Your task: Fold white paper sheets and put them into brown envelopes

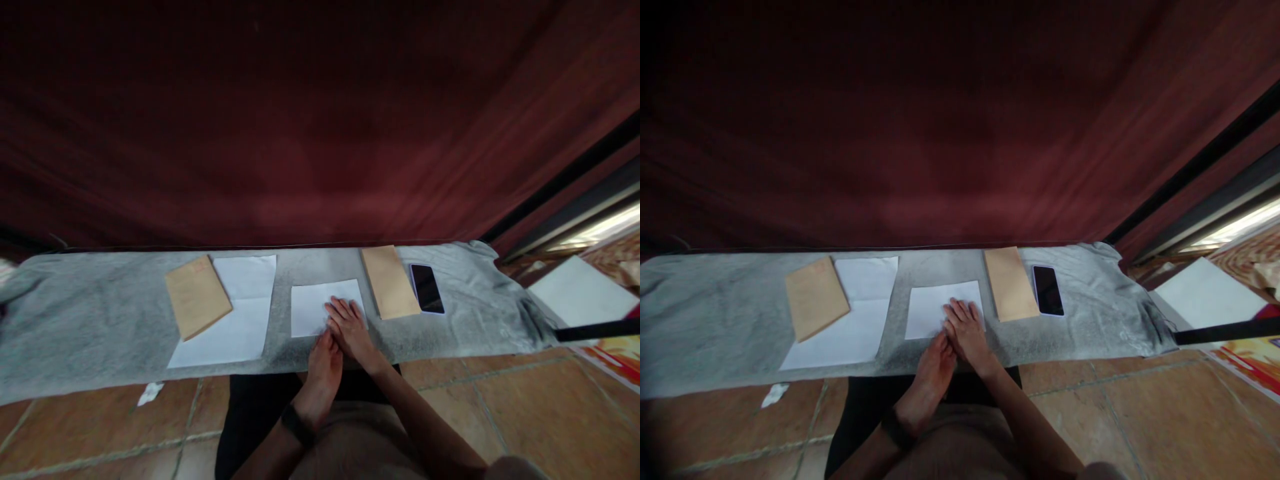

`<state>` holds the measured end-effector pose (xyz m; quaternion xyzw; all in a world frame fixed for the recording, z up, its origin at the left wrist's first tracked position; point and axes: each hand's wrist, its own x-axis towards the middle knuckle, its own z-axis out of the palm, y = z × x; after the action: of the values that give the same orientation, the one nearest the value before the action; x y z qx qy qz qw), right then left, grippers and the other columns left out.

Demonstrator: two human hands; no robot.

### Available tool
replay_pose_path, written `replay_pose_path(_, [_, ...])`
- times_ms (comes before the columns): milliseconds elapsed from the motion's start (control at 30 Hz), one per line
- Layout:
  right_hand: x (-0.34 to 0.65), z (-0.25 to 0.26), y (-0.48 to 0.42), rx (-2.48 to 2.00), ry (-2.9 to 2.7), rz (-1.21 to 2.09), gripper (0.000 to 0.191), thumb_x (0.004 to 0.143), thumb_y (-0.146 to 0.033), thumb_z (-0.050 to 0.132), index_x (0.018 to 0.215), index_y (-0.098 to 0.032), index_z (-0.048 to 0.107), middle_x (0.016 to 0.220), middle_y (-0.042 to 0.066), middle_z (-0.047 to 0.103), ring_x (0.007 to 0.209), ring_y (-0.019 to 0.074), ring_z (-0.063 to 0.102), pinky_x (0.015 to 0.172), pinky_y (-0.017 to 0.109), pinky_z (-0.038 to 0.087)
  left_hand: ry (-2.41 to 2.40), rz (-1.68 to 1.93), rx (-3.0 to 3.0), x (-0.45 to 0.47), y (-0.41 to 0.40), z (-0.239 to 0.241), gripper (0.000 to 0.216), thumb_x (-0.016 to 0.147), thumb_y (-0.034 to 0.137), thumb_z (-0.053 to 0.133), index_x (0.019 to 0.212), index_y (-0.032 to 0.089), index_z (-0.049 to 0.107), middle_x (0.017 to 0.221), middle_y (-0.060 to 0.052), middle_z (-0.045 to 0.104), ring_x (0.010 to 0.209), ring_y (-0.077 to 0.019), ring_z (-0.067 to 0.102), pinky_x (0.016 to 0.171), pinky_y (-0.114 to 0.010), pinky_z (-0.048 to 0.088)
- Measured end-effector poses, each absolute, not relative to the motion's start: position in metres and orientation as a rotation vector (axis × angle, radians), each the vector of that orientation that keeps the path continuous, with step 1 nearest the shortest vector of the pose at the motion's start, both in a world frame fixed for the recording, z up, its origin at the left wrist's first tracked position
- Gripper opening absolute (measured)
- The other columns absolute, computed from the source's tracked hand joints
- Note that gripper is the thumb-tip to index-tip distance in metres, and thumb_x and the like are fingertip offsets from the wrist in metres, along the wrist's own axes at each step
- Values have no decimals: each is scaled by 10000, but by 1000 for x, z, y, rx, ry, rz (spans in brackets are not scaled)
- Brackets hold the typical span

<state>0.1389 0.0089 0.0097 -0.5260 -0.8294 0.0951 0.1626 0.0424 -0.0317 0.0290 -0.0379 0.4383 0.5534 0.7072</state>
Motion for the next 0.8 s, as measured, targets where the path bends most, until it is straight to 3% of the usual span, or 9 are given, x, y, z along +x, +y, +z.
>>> replay_pose_path(133, [142,5,8,-1490,-2371,265,448,1052,-282,407,1492,-224,467,1584,73,429,1471,222,372,1240,493,212,976,1011,-15,21,-66,37,145,916,197,579,986,182,705,1171,-138,711,1157,-244,668,1084,-420,477])
replay_pose_path(233, [141,7,5,-1493,-2395,255,464,1047,-282,410,1506,-223,451,1600,70,401,1479,234,358,1242,499,208,1111,1064,327,10,-76,43,156,866,261,695,1005,197,725,1195,-132,709,1222,-281,631,1163,-463,392])
replay_pose_path(333, [141,8,3,-1492,-2428,248,504,1025,-270,438,1527,-222,424,1619,80,361,1491,257,336,1243,515,194,1255,1239,920,7,-54,47,300,843,322,744,1131,243,717,1383,-97,626,1407,-274,465,1258,-438,206])
replay_pose_path(433, [141,6,4,-1480,-2430,255,543,1004,-227,441,1545,-209,396,1618,79,361,1489,240,341,1248,483,194,1320,1232,1288,5,-17,41,428,816,386,770,1209,246,674,1515,-98,518,1508,-294,307,1271,-492,123])
replay_pose_path(567, [140,2,6,-1545,-2355,234,534,1005,-156,360,1537,-162,405,1583,82,427,1465,205,379,1241,443,225,1401,1061,1627,-8,11,23,446,863,432,705,1267,252,642,1543,-115,483,1511,-318,295,1260,-541,100])
replay_pose_path(800, [133,2,1,-1684,-2241,137,468,1035,-230,383,1492,-204,480,1589,73,417,1460,264,381,1228,529,209,1483,912,1916,-23,25,10,434,941,291,558,1374,281,595,1578,-70,441,1525,-281,261,1266,-529,58])
